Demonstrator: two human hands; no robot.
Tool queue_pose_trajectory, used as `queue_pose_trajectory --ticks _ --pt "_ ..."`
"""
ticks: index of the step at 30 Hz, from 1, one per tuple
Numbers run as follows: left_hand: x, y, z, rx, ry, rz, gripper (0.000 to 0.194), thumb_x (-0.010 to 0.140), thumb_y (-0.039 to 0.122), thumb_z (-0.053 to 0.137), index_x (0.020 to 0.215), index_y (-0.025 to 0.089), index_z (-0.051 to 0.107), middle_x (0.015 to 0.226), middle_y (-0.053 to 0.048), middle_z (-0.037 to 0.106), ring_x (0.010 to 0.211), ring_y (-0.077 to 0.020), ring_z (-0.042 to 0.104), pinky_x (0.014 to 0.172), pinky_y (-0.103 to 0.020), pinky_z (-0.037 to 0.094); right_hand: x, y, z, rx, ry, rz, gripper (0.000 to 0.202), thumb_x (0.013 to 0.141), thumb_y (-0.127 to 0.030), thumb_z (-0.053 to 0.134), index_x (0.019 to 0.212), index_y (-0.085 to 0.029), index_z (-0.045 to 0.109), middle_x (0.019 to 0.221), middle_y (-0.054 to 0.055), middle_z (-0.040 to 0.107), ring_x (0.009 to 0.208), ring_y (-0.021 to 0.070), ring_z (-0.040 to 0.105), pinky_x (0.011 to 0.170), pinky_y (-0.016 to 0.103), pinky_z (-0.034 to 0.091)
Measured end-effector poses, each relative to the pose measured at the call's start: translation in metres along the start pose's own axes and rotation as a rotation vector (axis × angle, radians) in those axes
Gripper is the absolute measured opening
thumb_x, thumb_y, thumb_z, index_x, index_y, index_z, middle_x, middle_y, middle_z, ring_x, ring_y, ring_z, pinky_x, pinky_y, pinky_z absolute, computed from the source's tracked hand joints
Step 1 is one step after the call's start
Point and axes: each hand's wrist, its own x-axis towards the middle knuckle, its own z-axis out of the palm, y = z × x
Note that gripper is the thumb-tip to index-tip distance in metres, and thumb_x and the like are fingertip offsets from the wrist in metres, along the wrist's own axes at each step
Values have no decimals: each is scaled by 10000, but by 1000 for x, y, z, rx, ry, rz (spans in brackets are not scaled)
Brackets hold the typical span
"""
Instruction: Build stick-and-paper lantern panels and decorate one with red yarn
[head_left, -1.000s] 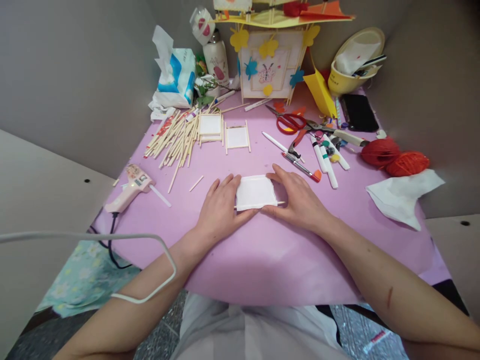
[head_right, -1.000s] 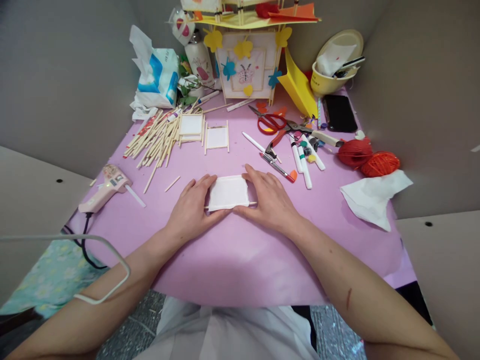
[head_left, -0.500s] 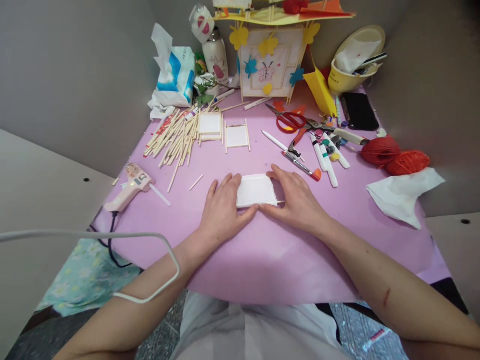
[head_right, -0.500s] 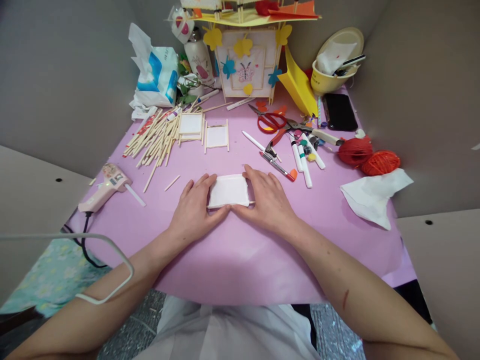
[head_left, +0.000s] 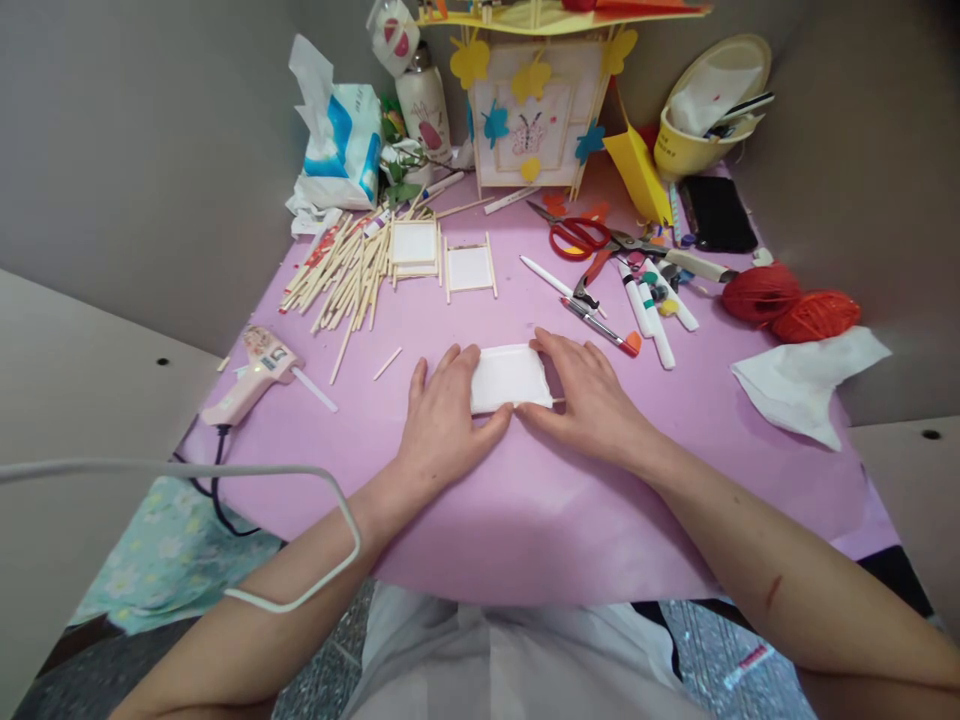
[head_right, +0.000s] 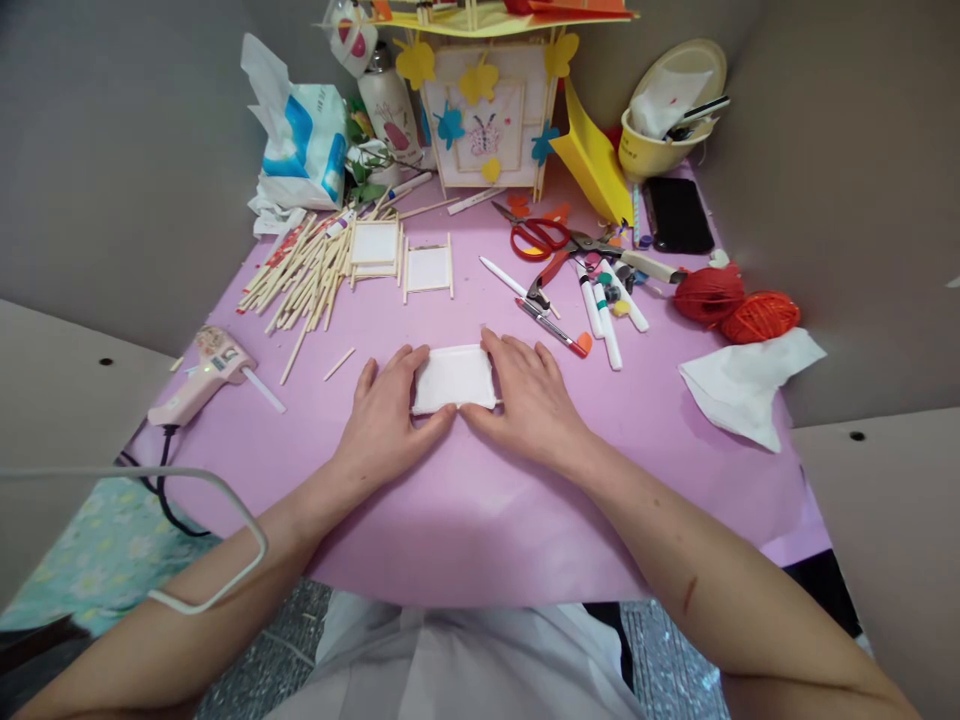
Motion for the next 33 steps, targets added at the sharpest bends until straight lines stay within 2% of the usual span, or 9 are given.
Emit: queue_pose_trajectory --ticks 17,33 --pt "-1 -3 4 31 8 14 540 908 289 447 1418 147 342 1418 -138 519 1426 -277 333 1190 -551 138 0 -1 1 -27 -5 5 682 855 -328 506 1480 -198 266 1450 126 472 1385 308 365 1146 591 228" --pt "1 -5 1 27 -17 27 498 925 206 392 1416 149 337 1427 -139 511 1430 -271 331 1189 -561 148 3 -3 0 -27 -2 33 632 864 -296 508 1457 -197 312 1414 134 503 1358 310 392 1134 584 247"
